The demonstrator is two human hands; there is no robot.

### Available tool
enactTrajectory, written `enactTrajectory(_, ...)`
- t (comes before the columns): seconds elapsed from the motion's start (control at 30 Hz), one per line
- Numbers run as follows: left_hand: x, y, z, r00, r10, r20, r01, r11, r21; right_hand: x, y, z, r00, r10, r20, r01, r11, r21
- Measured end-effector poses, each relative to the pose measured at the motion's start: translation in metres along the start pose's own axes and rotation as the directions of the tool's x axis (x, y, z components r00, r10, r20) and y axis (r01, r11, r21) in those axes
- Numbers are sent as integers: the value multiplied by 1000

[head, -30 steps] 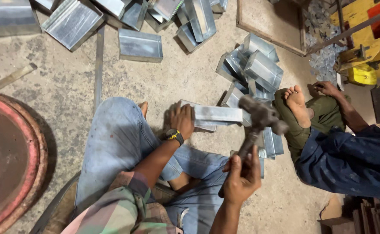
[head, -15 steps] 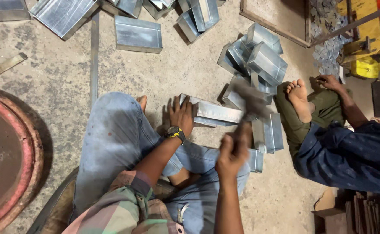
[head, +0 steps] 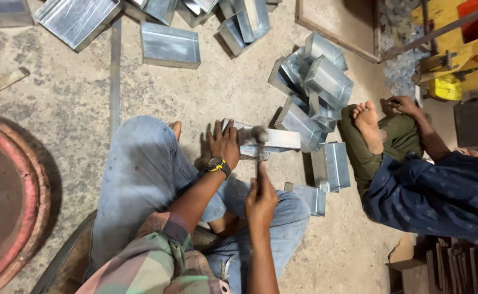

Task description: The person assembles metal trays by placing one piece of metal inside another and hammering the joints to secure them together.

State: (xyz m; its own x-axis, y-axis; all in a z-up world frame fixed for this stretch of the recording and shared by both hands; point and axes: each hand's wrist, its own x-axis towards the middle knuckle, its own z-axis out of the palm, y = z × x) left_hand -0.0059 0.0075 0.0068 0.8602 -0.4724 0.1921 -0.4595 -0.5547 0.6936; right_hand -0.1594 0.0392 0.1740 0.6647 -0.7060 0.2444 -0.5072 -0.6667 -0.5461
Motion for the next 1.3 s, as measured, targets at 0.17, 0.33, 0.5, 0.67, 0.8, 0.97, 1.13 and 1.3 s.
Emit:
enactTrajectory(0.17, -8, -3, 3, 1000, -2, 11, 1, 997, 74, -9, -2, -18, 978, -53, -203, 112, 951, 289)
enactTrajectory(0.33, 3, -4, -2, 1000, 13, -7, -13, 999, 52, -5, -16, -8, 982, 161, -98, -137, 966, 220)
enactTrajectory(0.5, 12, -14, -17, 1000, 17, 14, -18, 998, 56, -1, 4, 11, 956, -116, -268, 192, 941, 279)
enactTrajectory(0.67, 17, -34, -41, 994, -44, 99, 42, 999, 25, -7, 41, 24, 980, 84, -178, -13, 930, 367)
enactTrajectory(0.8, 16, -57, -29, 994, -55, 95, 53, 998, 27, -18, 79, 26, 929, 358, -92, -242, 779, 579)
enactTrajectory(0.97, 29, -88, 3, 964, -64, 258, 51, 997, 54, -14, 116, 28, 891, 383, -243, -179, 789, 587)
enactTrajectory(1.13, 9, -89, 18, 768, -46, 639, 84, 996, -29, -11, 156, 33, 754, 611, -241, -419, 730, 540)
enactTrajectory(1.3, 25, -79, -7, 505, -455, 733, 853, 392, -344, -15, 179, 44, 778, 437, -450, -257, 877, 407)
